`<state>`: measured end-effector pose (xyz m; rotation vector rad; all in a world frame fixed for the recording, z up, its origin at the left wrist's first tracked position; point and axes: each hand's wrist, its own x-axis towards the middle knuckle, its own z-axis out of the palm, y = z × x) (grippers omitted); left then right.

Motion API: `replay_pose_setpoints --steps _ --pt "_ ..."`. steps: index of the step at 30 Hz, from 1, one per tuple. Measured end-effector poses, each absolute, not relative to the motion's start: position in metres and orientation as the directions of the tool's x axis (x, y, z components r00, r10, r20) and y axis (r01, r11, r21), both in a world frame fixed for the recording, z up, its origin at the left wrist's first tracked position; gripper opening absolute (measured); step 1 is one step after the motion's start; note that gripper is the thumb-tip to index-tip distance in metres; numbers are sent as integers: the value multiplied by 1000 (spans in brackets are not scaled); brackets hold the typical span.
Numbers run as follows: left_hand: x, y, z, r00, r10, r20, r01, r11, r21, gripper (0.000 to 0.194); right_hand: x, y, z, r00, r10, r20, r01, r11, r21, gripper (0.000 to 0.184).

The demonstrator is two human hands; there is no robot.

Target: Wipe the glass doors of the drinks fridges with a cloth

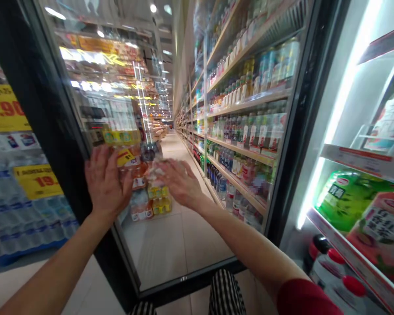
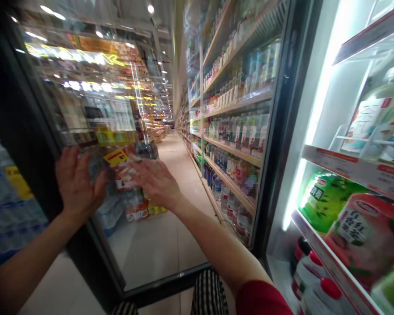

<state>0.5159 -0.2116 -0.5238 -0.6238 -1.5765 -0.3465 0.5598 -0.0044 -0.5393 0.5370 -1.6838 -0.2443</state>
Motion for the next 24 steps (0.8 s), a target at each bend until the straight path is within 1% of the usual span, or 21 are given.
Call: replay_pose_setpoints --steps 2,3,4,5,6,8,10,11,12,13,14,16,17,18,19,20,21,23,24 --pt "515 -214 -526 5 182 983 581 800 -151 62 558 -2 -516 -107 -239 965 -180 959 218 44" --pt "515 -215 -527 11 180 984 582 799 -153 62 557 -2 -505 -100 -126 987 -165 980 108 45" --pt "514 -216 -527 17 178 984 584 797 -154 61 555 -4 -497 -91 -67 994 -160 986 52 46" --pt "513 -216 -528 22 176 984 590 793 -155 61 555 -9 -494 -83 -71 994 -165 985 56 46" --pt "513 -217 -528 29 177 984 600 784 -159 60 554 -16 -498 -87 -131 988 -175 978 114 45" --pt "512 -218 -530 51 188 981 634 752 -177 59 554 -33 -519 -134 -335 933 -203 930 305 44" --pt "511 -220 -532 72 205 976 671 715 -200 57 555 -44 -544 -195 -529 826 -235 843 484 42" --pt "511 -221 -533 76 210 975 685 699 -204 57 556 -46 -551 -211 -592 777 -247 802 544 41" --pt "510 -221 -535 77 214 974 696 688 -206 58 557 -45 -552 -215 -622 753 -251 780 573 41" --pt "510 -222 -537 74 216 974 702 682 -205 58 557 -42 -547 -210 -607 766 -242 792 561 41" --pt "509 -222 -539 69 217 974 701 684 -202 59 557 -37 -538 -197 -547 814 -221 833 506 40" --pt "508 -221 -543 65 227 972 682 701 -210 61 557 -28 -515 -139 -335 932 -163 936 312 40" --pt "508 -220 -545 65 234 970 664 715 -217 61 557 -25 -507 -109 -245 963 -144 963 228 40" --pt "508 -219 -546 63 238 969 645 731 -222 62 558 -23 -504 -84 -204 975 -138 972 191 40" --pt "509 -218 -548 60 238 969 627 747 -222 62 559 -22 -506 -67 -218 974 -144 968 207 39" --pt "510 -217 -550 55 236 970 613 759 -219 62 561 -21 -514 -67 -282 957 -158 950 269 38" --pt "511 -216 -552 49 232 972 604 768 -213 62 563 -19 -524 -74 -379 922 -179 915 362 38" --pt "515 -213 -554 21 235 972 591 781 -202 62 567 -8 -545 -86 -582 809 -226 802 553 37" --pt "518 -211 -555 9 243 970 585 785 -202 62 569 1 -550 -87 -638 765 -238 760 606 37"
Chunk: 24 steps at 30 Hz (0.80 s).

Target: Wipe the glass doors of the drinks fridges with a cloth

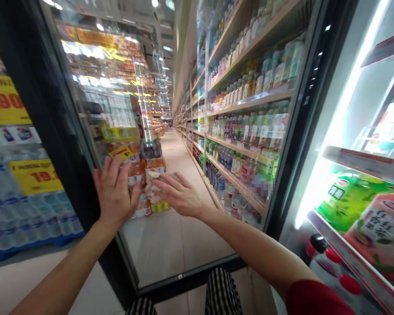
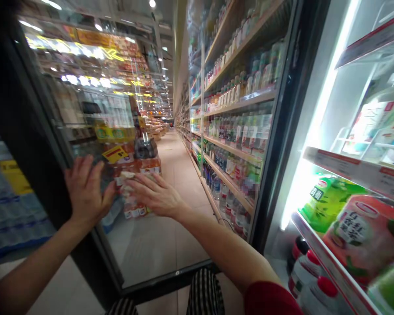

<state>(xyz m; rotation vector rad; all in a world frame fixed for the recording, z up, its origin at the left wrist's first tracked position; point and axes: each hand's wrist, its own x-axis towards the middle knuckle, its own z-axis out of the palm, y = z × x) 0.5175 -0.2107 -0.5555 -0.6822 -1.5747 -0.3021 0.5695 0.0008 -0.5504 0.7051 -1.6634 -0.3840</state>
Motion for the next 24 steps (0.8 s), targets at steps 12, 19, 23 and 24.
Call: replay_pose_setpoints --steps 12,19,23,24 --pt "525 -175 -559 -4 285 959 569 789 -232 71 575 62 -561 -77 -467 881 -188 874 447 47" --pt "531 -159 -540 59 336 940 586 751 -305 64 574 133 -493 283 237 929 -81 971 -223 49" --pt "536 -140 -514 88 363 928 576 741 -345 58 575 95 -503 72 -183 981 -91 978 189 50" --pt "537 -137 -508 86 364 927 576 741 -344 57 576 89 -509 -6 -329 944 -111 939 326 51"
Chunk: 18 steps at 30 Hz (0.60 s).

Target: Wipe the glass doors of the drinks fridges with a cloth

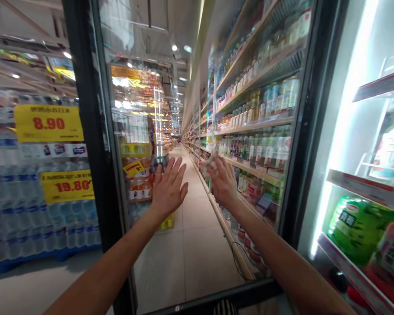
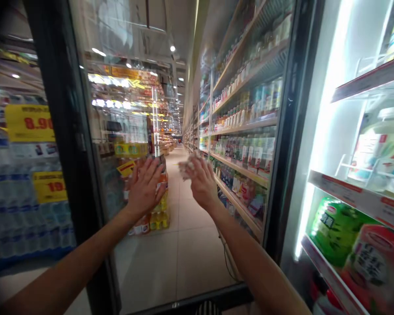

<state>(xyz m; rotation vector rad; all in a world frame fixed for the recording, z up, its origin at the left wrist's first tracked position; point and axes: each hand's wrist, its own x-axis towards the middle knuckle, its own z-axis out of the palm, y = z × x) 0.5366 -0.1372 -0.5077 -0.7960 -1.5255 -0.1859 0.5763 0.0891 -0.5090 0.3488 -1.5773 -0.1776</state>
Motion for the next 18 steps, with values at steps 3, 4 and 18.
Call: replay_pose_setpoints --steps 3,4,18 --pt "537 -135 -495 80 348 934 574 750 -329 56 580 107 -505 -57 -371 927 -99 926 365 51" --pt "537 -135 -493 77 345 935 572 753 -325 55 580 121 -495 3 -234 972 -70 970 233 50" --pt "528 -167 -484 35 293 955 565 782 -261 57 567 62 -454 55 -311 949 -104 943 316 46"
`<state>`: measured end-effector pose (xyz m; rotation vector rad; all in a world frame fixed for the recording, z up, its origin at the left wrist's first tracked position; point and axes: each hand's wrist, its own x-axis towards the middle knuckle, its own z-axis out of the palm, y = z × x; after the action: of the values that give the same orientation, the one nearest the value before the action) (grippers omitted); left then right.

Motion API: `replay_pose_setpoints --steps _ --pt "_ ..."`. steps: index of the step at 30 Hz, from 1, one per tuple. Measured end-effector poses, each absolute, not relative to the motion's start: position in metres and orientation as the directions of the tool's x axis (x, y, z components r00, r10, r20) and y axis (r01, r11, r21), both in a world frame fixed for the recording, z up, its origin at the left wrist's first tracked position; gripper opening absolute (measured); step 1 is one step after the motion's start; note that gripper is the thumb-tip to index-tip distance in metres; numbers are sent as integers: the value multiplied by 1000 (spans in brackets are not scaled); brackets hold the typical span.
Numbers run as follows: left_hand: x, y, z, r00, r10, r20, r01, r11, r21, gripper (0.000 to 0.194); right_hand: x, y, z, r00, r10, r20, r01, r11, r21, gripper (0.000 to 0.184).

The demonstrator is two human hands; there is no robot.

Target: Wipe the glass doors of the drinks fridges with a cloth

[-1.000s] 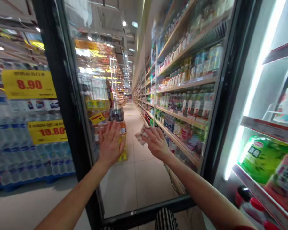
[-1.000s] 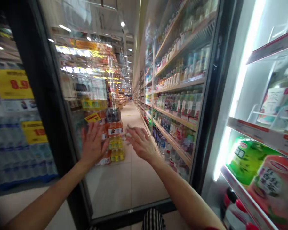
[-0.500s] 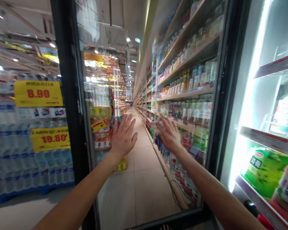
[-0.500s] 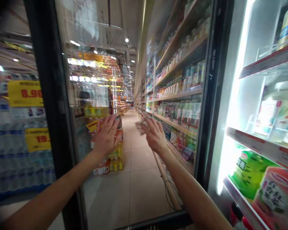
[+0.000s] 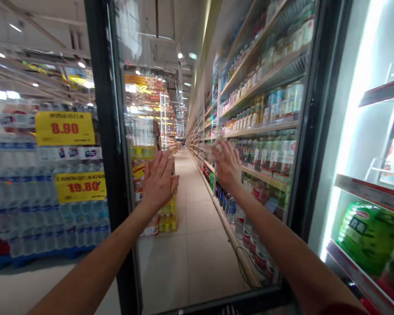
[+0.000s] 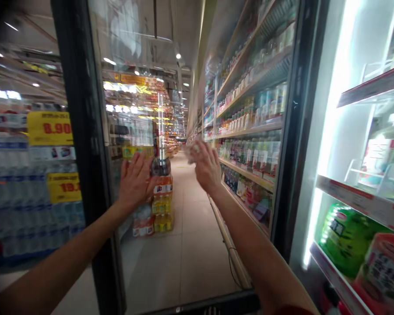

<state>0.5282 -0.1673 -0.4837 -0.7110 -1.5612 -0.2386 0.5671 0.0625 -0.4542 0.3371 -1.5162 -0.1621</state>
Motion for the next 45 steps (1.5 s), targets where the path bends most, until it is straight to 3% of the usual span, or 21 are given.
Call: replay_pose_setpoints --steps 2,3,6,10,12,14,17,18,19,21,24,26,28,31,33,35,38,40,42,45 --pt "528 -178 -484 10 279 960 556 796 -237 58 562 64 -430 144 -90 985 -78 992 102 47" --pt "528 -183 -487 1 272 962 551 803 -227 58 559 59 -425 140 -68 988 -82 993 80 47" --pt "530 -200 -507 -23 266 964 525 824 -215 59 555 25 -455 10 -263 965 -144 954 262 47" --pt "538 -228 -543 -48 368 928 502 812 -297 63 560 -19 -539 -84 -646 759 -333 736 590 44" --pt "544 -239 -553 -69 423 904 499 799 -336 63 560 -27 -545 -93 -690 718 -380 691 615 44" --pt "550 -247 -555 -74 424 903 488 805 -338 64 559 -32 -517 -109 -559 822 -355 794 494 45" --pt "557 -256 -551 -49 362 931 446 842 -304 65 555 -46 -464 -106 -239 965 -266 942 204 45" --pt "559 -259 -550 -44 350 936 434 850 -298 65 554 -53 -458 -109 -215 970 -261 948 181 45" --pt "561 -262 -550 -43 348 936 424 855 -298 64 553 -60 -461 -118 -250 961 -276 938 210 45" --pt "565 -271 -553 -48 362 931 406 859 -313 63 552 -73 -494 -124 -452 884 -352 852 386 45" --pt "570 -286 -562 -70 374 925 389 864 -320 60 552 -83 -567 -85 -767 636 -486 589 646 39" --pt "571 -294 -568 -93 365 926 396 867 -302 59 551 -83 -590 -82 -815 573 -523 525 671 36" --pt "571 -298 -572 -115 355 928 407 869 -282 59 549 -81 -580 -116 -741 662 -506 617 602 38" --pt "571 -293 -579 -130 348 928 418 869 -267 60 547 -81 -542 -133 -519 845 -414 803 428 45" --pt "572 -286 -584 -135 354 926 437 860 -265 59 548 -80 -538 -111 -468 877 -380 835 398 45" --pt "574 -279 -591 -130 371 919 459 845 -276 58 554 -76 -562 -95 -554 827 -387 786 482 42" --pt "575 -271 -600 -126 405 905 477 825 -303 56 566 -56 -617 -78 -769 635 -454 594 664 37" --pt "574 -266 -603 -134 418 899 490 816 -306 54 571 -36 -632 -99 -812 575 -467 548 694 37" --pt "572 -259 -604 -147 425 893 506 809 -301 52 573 -14 -619 -144 -723 675 -394 668 631 40" --pt "569 -240 -605 -150 436 887 530 793 -300 51 575 13 -587 -121 -448 886 -211 884 418 45"
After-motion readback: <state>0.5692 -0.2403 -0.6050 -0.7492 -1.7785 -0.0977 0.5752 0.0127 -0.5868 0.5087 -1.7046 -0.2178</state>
